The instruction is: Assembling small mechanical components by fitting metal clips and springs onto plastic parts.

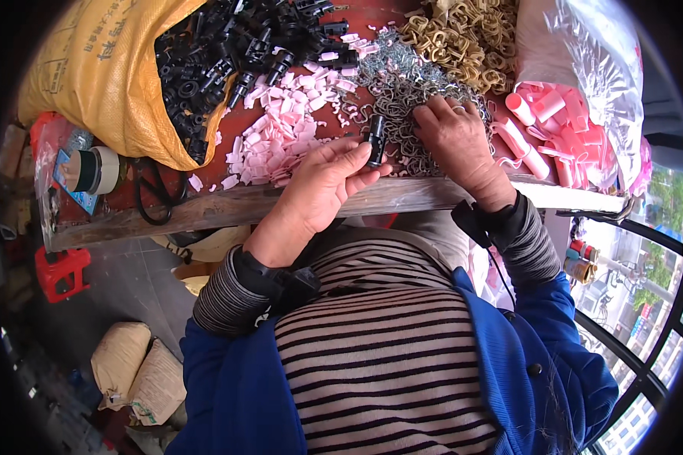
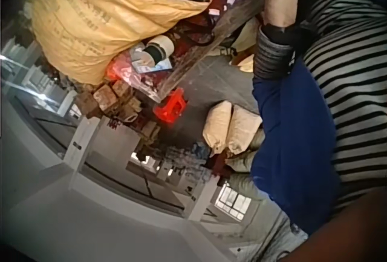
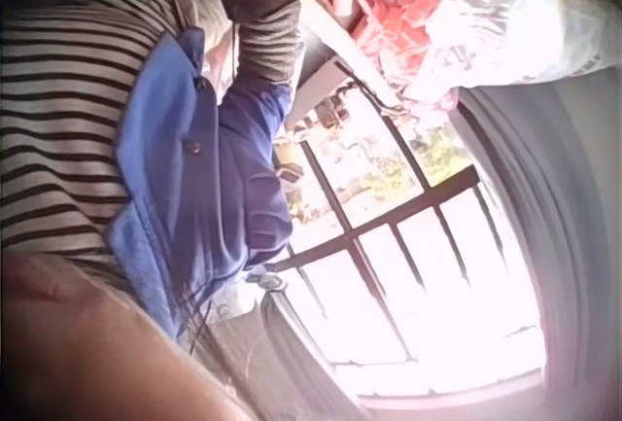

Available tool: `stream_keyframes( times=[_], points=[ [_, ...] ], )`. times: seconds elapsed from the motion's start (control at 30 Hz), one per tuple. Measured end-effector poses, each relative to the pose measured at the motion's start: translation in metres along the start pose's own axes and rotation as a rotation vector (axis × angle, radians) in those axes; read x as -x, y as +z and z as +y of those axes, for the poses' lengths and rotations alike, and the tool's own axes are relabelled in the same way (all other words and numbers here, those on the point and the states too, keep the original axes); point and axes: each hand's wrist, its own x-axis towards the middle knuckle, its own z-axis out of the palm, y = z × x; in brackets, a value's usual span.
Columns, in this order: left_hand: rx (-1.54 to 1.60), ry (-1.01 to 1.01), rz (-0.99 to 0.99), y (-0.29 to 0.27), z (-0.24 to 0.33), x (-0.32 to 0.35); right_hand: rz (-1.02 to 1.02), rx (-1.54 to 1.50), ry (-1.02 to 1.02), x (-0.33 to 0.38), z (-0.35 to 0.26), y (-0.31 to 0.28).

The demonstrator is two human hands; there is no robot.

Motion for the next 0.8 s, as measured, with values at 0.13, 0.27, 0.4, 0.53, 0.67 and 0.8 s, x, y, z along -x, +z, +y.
stream_keyframes(
  times=[0.13, 0.27, 0.4, 0.53, 0.67, 0.8],
  points=[
    [0.028, 0.021, -0.021, -0.001, -0.001, 0.005, -0.044, 0.049, -0.05, -0.004, 0.001, 0.005],
    [0.066, 0.033, -0.024, -0.006, 0.001, 0.01, 0.038, -0.085, -0.038, -0.002, -0.004, -0.005],
    [0.076, 0.055, -0.041, -0.009, -0.001, 0.011, -0.03, -0.061, -0.093, -0.003, -0.01, -0.002],
    [0.081, 0.037, -0.023, -0.009, 0.0, 0.012, -0.092, -0.008, -0.101, -0.004, -0.01, 0.001],
    [0.08, 0.055, -0.012, -0.012, 0.0, 0.012, -0.025, -0.047, -0.056, -0.004, -0.003, 0.006],
    [0.087, 0.057, -0.005, -0.012, -0.003, 0.007, 0.026, -0.008, -0.043, -0.008, -0.003, -0.005]
  ],
)
